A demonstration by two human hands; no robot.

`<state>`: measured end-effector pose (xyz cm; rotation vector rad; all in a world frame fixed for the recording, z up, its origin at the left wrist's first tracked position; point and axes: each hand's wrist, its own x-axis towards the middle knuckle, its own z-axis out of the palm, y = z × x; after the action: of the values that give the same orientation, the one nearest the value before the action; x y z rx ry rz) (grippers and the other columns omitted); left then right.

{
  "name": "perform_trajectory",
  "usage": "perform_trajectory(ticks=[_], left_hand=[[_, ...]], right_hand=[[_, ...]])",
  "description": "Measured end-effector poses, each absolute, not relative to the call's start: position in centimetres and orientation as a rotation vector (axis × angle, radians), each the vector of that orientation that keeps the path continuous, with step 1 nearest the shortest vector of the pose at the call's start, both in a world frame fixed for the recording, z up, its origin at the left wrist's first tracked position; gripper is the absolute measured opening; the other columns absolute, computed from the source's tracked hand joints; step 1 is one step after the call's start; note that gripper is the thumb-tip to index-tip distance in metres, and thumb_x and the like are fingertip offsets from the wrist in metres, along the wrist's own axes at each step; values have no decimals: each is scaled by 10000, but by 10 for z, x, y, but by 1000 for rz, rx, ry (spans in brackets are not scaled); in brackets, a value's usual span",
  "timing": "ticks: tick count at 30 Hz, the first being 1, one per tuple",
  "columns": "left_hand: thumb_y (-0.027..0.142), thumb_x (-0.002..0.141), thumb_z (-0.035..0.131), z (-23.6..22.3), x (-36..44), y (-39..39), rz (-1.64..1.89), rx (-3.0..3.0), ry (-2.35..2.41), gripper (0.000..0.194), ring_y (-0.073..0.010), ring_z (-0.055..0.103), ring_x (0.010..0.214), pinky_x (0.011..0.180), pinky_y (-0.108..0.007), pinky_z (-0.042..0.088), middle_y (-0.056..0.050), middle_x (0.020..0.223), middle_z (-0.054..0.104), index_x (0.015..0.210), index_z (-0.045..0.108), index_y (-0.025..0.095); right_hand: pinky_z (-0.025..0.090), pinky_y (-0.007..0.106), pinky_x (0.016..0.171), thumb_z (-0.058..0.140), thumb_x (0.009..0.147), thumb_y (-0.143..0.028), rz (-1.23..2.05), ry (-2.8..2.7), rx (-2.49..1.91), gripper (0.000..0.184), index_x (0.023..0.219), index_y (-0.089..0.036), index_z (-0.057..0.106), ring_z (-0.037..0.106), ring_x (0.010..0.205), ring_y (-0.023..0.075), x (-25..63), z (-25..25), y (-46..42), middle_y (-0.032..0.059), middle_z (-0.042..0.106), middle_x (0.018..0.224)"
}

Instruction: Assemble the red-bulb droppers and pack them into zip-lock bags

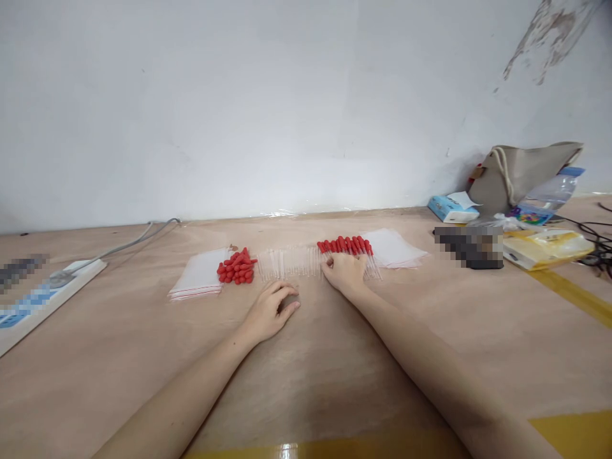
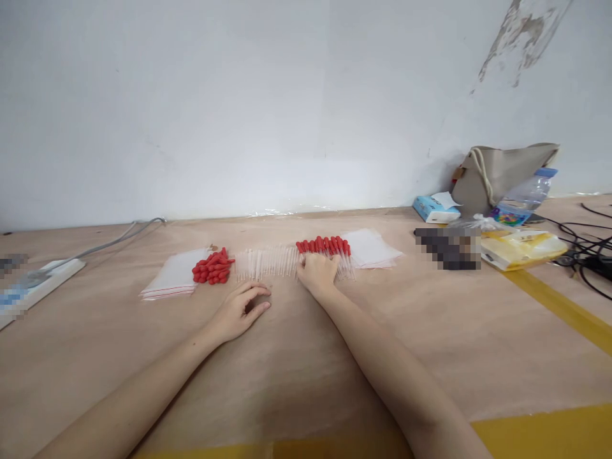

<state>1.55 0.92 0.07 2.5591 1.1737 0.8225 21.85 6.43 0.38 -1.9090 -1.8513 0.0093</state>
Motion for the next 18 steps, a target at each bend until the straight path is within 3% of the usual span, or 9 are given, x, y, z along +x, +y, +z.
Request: perform_trajectory(ticks=[7,12,18], left_hand=[[250,824,495,1,16,9,812,2557,1185,159,-178,513,910,810,-331,414,-51,975,549,957,565,198],[254,822,495,0,16,9,824,2563,1177,156,-184,515,910,811,-341,414,-51,969,550,952,564,202],[250,823,495,-1,15,10,827,2562,1177,159,-178,514,903,802,-332,417,-51,967,552,956,567,200]], right_hand=[[246,446,783,480,722,-374,85,-1876,-2041,275,712,-160,653,582,694,237,206,7,72,108,650,699],[274,436,770,478,713,-326,171,-1804,-2100,244,703,-156,653,590,711,252,205,9,80,118,650,715],[306,417,766,459,723,-405,441,-1578,-2065,304,627,-176,634,579,740,259,218,17,88,104,646,716]])
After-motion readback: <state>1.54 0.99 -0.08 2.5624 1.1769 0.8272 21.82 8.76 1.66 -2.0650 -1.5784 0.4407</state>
